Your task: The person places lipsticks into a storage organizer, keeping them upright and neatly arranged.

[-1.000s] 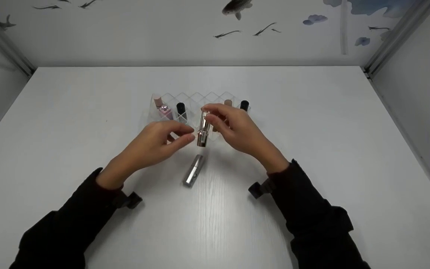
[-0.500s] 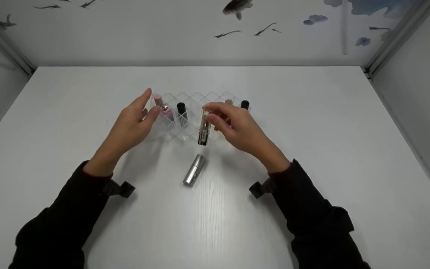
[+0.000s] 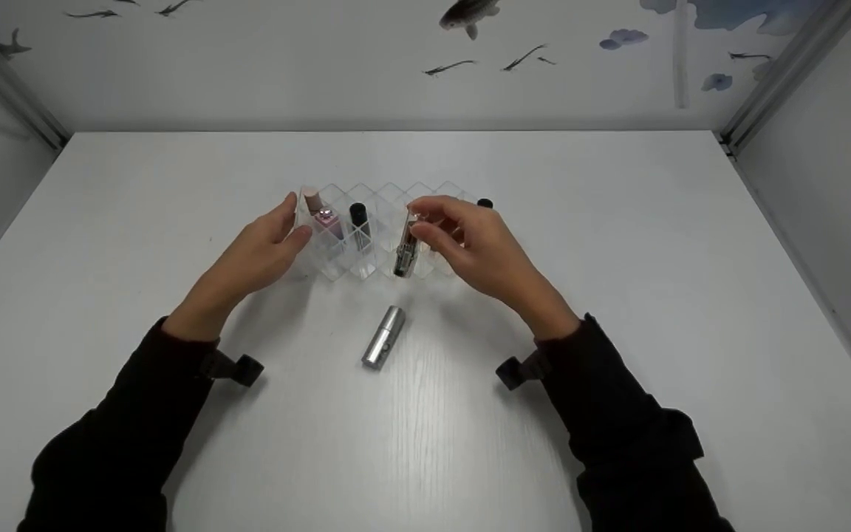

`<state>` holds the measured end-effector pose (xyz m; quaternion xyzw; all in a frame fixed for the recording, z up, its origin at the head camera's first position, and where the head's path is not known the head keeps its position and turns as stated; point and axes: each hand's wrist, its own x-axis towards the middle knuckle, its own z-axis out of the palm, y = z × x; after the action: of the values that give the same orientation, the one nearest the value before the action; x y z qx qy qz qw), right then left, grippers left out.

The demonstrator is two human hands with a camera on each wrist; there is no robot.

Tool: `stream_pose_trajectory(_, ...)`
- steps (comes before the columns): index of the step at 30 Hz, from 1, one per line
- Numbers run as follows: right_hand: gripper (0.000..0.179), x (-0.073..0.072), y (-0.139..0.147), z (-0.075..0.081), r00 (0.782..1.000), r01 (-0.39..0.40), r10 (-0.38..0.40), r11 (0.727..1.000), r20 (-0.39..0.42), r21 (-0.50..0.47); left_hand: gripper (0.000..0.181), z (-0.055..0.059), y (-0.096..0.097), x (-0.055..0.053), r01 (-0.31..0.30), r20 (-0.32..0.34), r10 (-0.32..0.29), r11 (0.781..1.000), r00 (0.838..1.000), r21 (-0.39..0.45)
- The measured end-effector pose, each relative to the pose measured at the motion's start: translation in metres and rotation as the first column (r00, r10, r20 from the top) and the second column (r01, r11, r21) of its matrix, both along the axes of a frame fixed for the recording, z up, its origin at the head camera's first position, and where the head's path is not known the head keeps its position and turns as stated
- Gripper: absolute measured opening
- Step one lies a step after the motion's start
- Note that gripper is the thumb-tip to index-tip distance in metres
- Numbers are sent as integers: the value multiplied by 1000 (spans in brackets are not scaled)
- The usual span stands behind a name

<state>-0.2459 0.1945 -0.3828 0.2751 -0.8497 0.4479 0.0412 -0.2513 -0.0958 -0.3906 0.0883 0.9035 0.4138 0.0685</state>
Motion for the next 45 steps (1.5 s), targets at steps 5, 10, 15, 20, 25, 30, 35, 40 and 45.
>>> stream_pose_trajectory(5, 27, -1, 1, 1, 1000, 21, -21, 1000, -1, -19, 77, -3, -3, -2, 27, 15, -26, 997, 1000, -72)
stream_pose_trajectory(10, 28, -1, 2, 1, 999, 34, -35, 999, -26, -32, 82, -4, -4, -4, 38, 23, -36, 995, 999, -96)
stream_pose_trajectory(15, 29, -3, 3, 2, 997, 37, -40, 998, -63, -46, 83, -4, -5, -3, 40, 26, -37, 993, 999, -109)
stream_pose_trajectory(20, 29, -4, 6, 5, 995, 42, -47, 997, -90, -58, 83, -5, -5, -4, 41, 23, -39, 993, 999, -109)
stream_pose_trajectory(25, 30, -5, 10, 7, 990, 77, -83, 995, -110, -55, 83, -4, -6, -4, 47, 23, -45, 993, 999, -109)
stream_pose_trajectory(30, 31, -5, 11, 7, 984, 118, -122, 992, -133, -44, 83, -4, -6, -4, 45, 26, -43, 993, 999, -109)
stream_pose_trajectory(35, 32, -4, 10, 8, 973, 138, -147, 989, -179, -59, 83, -4, -6, -4, 44, 33, -41, 992, 999, -114)
stream_pose_trajectory(40, 32, -5, 8, 5, 963, 152, -162, 986, -217, -63, 83, -3, -6, -3, 41, 23, -39, 992, 999, -117)
stream_pose_trajectory(45, 31, -5, 7, 5, 954, 163, -172, 985, -247, -56, 83, -3, -6, -4, 37, 24, -35, 992, 999, -121)
